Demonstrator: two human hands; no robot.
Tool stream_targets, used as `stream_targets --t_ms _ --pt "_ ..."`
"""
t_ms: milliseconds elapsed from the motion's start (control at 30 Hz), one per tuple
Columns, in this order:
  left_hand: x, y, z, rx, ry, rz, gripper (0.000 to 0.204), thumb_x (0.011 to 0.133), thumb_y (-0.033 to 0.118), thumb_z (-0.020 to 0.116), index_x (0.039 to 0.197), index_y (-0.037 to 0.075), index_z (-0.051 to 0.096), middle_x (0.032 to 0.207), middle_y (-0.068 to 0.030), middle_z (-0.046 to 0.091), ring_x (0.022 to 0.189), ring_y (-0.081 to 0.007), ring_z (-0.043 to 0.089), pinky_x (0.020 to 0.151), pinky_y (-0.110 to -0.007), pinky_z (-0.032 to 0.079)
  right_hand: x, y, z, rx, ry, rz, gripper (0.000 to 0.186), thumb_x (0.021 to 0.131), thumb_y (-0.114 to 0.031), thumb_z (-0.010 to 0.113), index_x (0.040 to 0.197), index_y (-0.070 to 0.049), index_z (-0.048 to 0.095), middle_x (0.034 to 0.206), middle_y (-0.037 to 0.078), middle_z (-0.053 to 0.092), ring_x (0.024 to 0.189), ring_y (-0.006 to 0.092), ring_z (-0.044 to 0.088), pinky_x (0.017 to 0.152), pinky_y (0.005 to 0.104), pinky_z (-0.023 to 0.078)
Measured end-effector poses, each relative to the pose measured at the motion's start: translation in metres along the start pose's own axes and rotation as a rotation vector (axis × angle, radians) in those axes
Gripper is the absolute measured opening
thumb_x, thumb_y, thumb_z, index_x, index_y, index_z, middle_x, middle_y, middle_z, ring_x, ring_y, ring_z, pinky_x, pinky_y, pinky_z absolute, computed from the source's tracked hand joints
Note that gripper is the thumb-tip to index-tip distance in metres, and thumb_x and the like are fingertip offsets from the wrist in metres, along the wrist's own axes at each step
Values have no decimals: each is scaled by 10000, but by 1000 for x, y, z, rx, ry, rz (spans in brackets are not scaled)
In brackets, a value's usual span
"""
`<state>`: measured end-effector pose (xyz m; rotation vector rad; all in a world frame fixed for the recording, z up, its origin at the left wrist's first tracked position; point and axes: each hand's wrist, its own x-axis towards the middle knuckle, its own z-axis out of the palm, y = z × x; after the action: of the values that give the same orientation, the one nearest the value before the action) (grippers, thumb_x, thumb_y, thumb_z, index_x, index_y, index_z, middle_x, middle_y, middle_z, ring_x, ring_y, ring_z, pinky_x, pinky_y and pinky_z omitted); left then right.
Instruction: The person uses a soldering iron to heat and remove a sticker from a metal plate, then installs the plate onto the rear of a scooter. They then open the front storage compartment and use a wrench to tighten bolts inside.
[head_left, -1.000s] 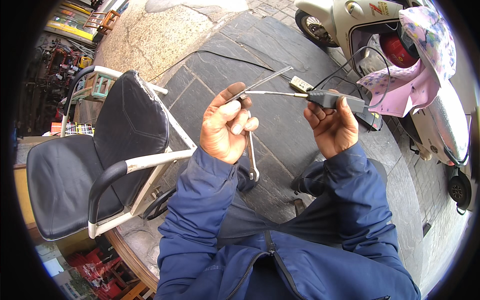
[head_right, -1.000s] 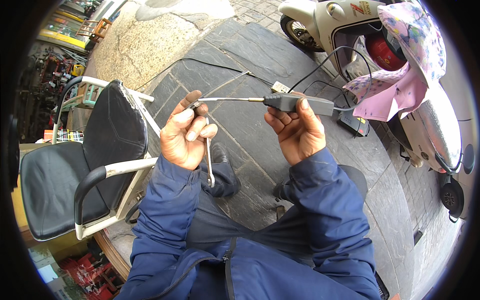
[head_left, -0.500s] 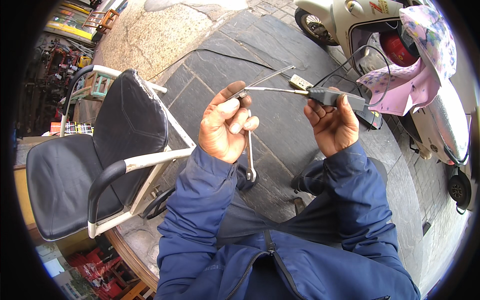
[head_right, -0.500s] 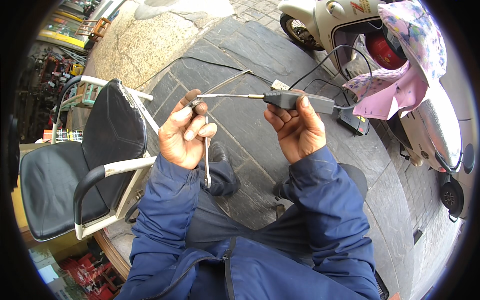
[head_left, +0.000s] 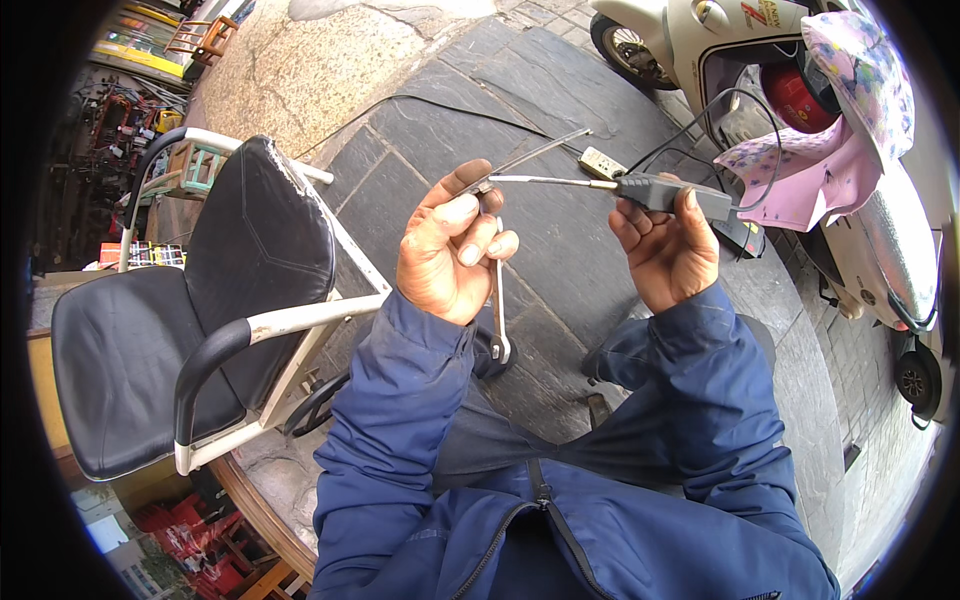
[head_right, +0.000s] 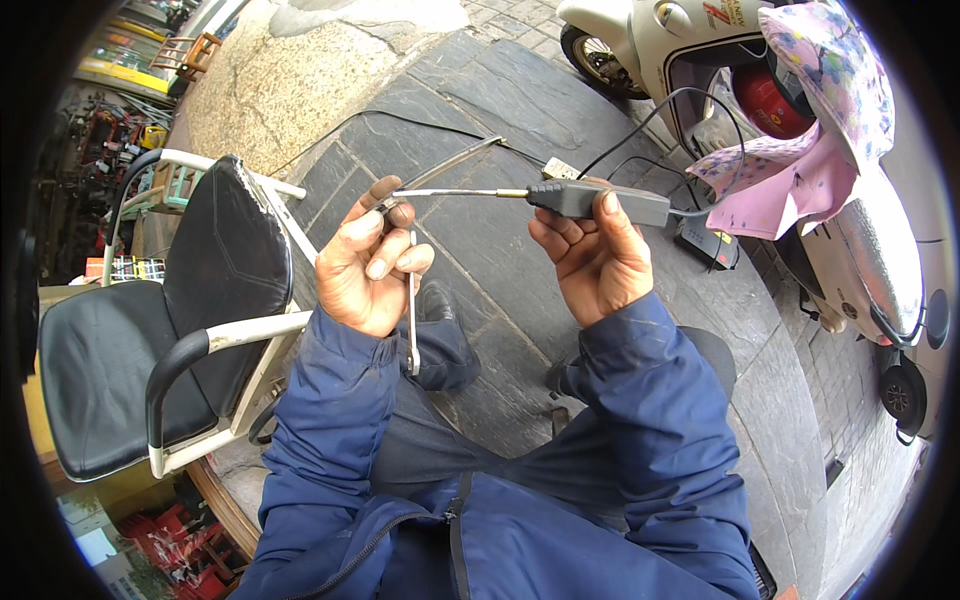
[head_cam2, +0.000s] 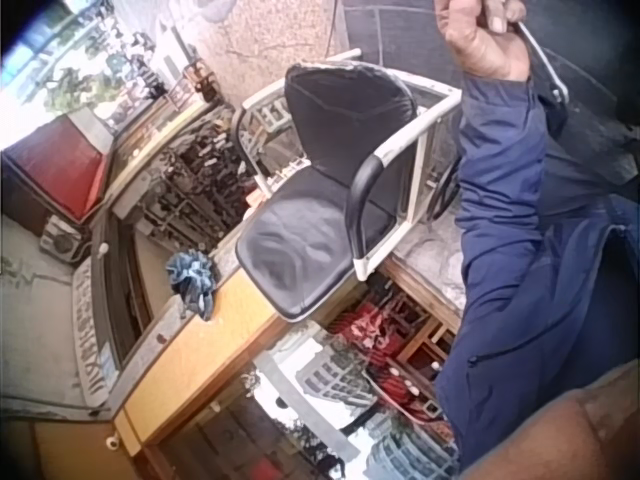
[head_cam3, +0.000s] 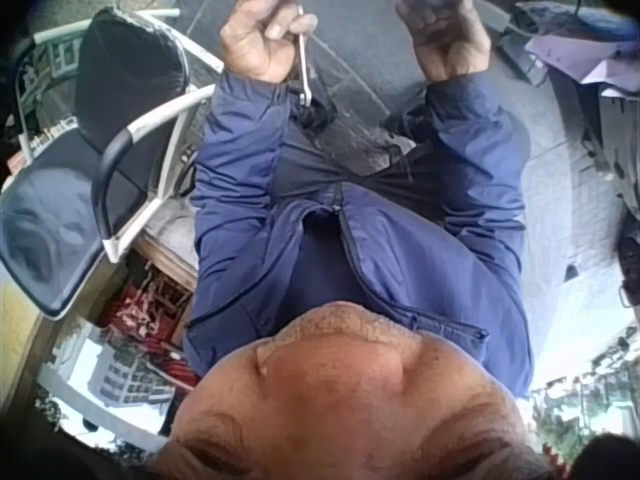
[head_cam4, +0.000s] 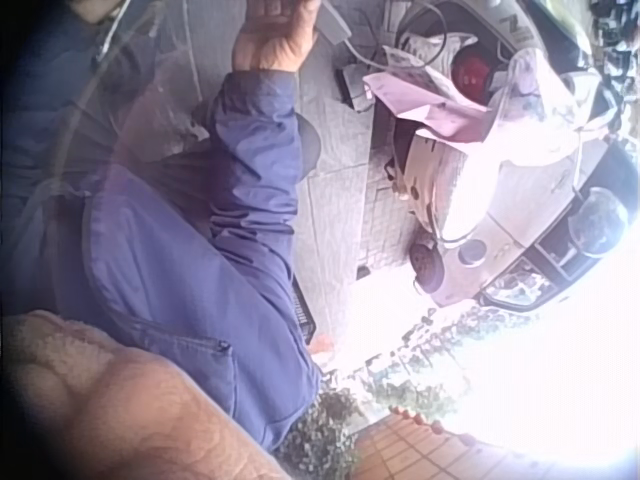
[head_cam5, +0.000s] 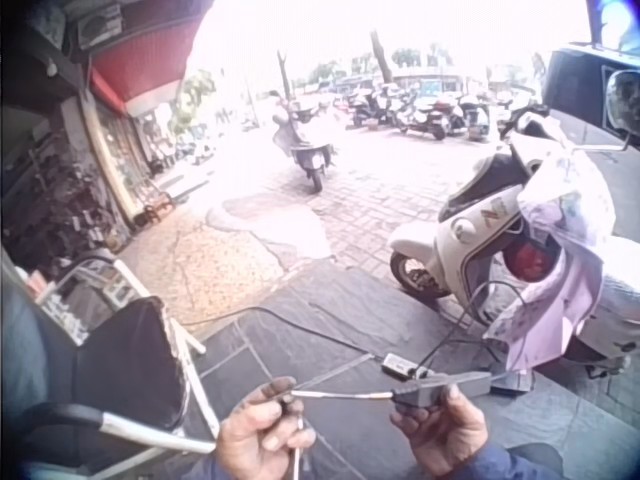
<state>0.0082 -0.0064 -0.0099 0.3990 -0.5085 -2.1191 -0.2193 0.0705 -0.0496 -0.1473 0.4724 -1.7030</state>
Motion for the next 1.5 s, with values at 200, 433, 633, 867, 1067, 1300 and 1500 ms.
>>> stream_targets --t_ms 200,433,633,867,1067,1300,1500 --pt "0 0 2 13 14 2 365 885 79 537 1241 1 531 1006 -143 662 500 -47 460 620 -265 408 0 0 -1 11 2 -6 340 896 -269 653 1142 -50 570 1104 179 657 995 334 662 886 465 549" --pt "0 0 1 13 4 7 349 881 71 532 1224 16 559 1003 -134 669 498 -47 458 618 -266 410 1 -3 -2 -2 5 -7 410 886 -311 657 1197 -62 559 1098 171 655 1024 343 646 936 481 516" --pt "1 0 0 33 -10 14 332 879 51 528 1206 21 576 994 -123 676 500 -58 467 610 -278 415 1 -3 -3 -8 13 -8 406 889 -305 654 1200 -63 558 1094 167 656 1019 341 646 934 483 515" --pt "1 0 -1 29 -26 10 356 888 73 537 1239 13 546 1020 -132 674 508 -52 475 623 -266 409 0 -3 -4 -38 10 -3 390 886 -305 656 1186 -71 571 1096 160 658 1020 341 640 929 494 503" --pt "0 1 1 5 7 1 310 885 40 523 1187 24 587 962 -111 676 498 -62 468 600 -283 420 1 -2 -4 -36 -2 5 395 884 -318 656 1181 -73 568 1092 155 659 1007 341 647 917 486 514" --pt "-1 3 6 -3 47 -16 285 884 30 514 1152 31 607 925 -91 677 492 -66 464 585 -291 421 0 -4 -1 -38 24 -6 408 870 -330 674 1169 -70 575 1059 161 664 993 335 655 908 472 526" --pt "0 2 2 -1 -2 -5 331 914 127 511 1224 26 562 990 -117 674 477 -40 436 597 -257 390 0 -5 -1 -35 44 12 361 876 -288 672 1138 -61 571 1088 187 658 993 341 656 882 462 542"
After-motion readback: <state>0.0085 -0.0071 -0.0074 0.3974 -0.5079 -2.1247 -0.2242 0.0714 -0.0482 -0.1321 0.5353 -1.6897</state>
